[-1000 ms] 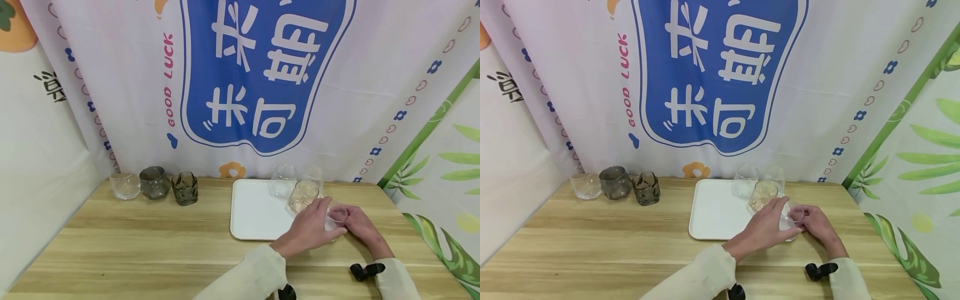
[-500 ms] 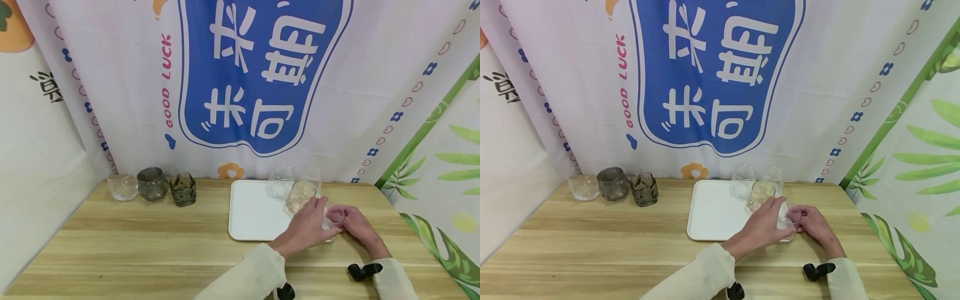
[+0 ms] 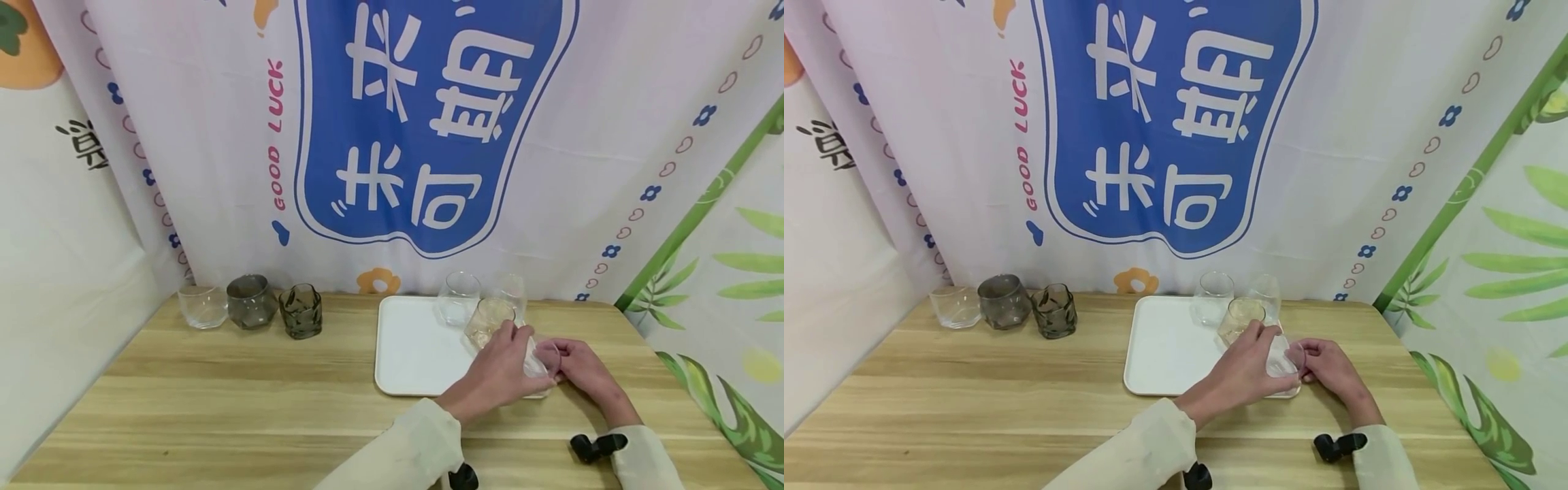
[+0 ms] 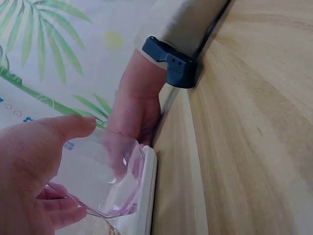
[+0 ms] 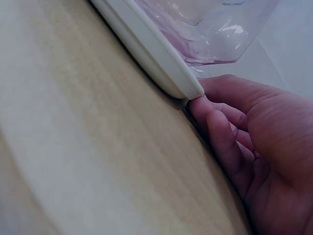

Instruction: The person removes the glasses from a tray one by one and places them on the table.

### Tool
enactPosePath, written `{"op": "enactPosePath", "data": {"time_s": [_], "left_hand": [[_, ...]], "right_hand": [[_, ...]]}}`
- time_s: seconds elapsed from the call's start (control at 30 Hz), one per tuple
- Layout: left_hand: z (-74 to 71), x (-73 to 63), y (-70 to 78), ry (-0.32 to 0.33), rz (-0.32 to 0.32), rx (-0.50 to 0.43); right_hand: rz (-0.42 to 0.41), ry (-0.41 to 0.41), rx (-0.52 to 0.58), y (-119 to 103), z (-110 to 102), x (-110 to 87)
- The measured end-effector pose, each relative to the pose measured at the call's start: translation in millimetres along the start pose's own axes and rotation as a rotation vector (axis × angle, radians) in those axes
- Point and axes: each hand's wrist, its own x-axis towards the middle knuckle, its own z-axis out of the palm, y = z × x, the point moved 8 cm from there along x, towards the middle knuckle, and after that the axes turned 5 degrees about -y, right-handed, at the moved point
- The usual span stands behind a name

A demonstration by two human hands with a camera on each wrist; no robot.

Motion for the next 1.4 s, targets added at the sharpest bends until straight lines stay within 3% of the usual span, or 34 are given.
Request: {"op": "enactPosePath", "data": {"time_s": [0.4,0.6,0.83,1.2,1.4], "left_hand": [[-10.9,-4.8,-5.4,-0.028,-0.019,-0.022],[-23.3,-10.9,-15.3,-0.043,-0.021,-0.044],[-39.1,-20.4,-25.6,-0.079,0.003,-0.058],[-74.0,-39.0,-54.9,-0.039,-0.014,-0.141],[-88.7,-46.0,-74.2,-0.041,-0.037,-0.117]], "right_hand": [[-0.024,-0.032,0.063,-1.5,2.5,1.0],[-0.014,-0.057,0.122,0.2,4.7,2.7],[0.002,-0.030,0.092,0.1,3.7,2.3],[0.005,-0.021,0.080,0.0,4.5,3.6],[0.010,-0.025,0.091,1.2,4.0,2.7]]}}
